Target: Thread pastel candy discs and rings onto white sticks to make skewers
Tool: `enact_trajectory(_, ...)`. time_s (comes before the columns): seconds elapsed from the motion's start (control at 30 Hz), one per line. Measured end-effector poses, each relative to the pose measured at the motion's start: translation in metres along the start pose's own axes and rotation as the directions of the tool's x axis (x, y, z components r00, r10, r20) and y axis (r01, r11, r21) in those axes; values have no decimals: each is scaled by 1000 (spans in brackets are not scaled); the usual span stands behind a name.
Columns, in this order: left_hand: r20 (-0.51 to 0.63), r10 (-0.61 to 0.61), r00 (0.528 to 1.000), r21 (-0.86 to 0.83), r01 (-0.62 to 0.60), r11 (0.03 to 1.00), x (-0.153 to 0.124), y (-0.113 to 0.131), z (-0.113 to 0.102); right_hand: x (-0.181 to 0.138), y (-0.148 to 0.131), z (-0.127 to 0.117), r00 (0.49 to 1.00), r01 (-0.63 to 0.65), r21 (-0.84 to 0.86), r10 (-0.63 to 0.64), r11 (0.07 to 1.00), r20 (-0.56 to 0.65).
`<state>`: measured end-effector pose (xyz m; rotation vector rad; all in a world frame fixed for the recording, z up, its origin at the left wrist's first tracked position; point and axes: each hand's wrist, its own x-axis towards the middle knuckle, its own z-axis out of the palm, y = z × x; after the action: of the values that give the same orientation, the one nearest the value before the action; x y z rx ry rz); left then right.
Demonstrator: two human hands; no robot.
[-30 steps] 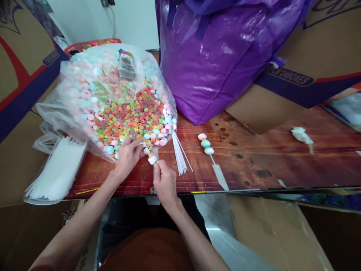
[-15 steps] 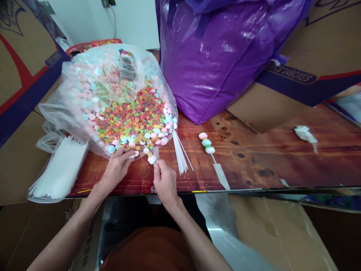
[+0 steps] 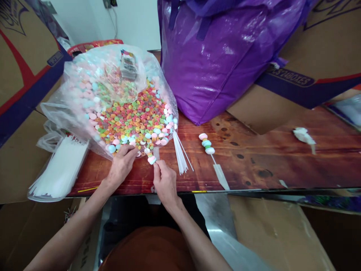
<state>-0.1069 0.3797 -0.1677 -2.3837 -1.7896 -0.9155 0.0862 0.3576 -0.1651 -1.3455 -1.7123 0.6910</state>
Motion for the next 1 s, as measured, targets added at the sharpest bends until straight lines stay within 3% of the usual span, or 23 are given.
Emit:
enact_trajectory(0.17, 97, 68, 993, -52, -63, 997, 2, -3, -5, 0, 1, 0, 1000, 9, 2, -9, 1000, 6)
enact_trajectory(0.33, 96, -80, 992, -258, 102, 961, 12, 3, -1, 0, -1, -1, 1000, 17, 5, -17, 1000, 4)
enact_trajectory(0.4, 90, -248, 965, -443, 262, 858, 13, 5, 1, 0, -2, -2, 1000, 22, 23, -22, 1000, 9)
enact_trajectory(0.5, 218, -522, 824, -742, 488, 461, 11, 5, -3, -1, -4, -4, 999, 17, 61, -19, 998, 37)
enact_trajectory(0.57, 299, -604, 739, -838, 506, 205, 10, 6, -10, -2, -7, -4, 998, -5, 91, 0, 996, 59)
enact_trajectory(0.63, 324, -629, 706, -876, 476, 82, 9, 8, -17, -4, -11, -2, 996, -25, 119, 15, 993, 84)
enact_trajectory(0.8, 357, -638, 682, -892, 453, -16, 6, 14, -22, -8, -20, 4, 993, 11, 121, -26, 993, 119)
enact_trajectory(1.0, 319, -689, 651, -894, 448, 10, 2, 16, -13, -9, -20, 7, 990, 42, 113, -57, 993, 131)
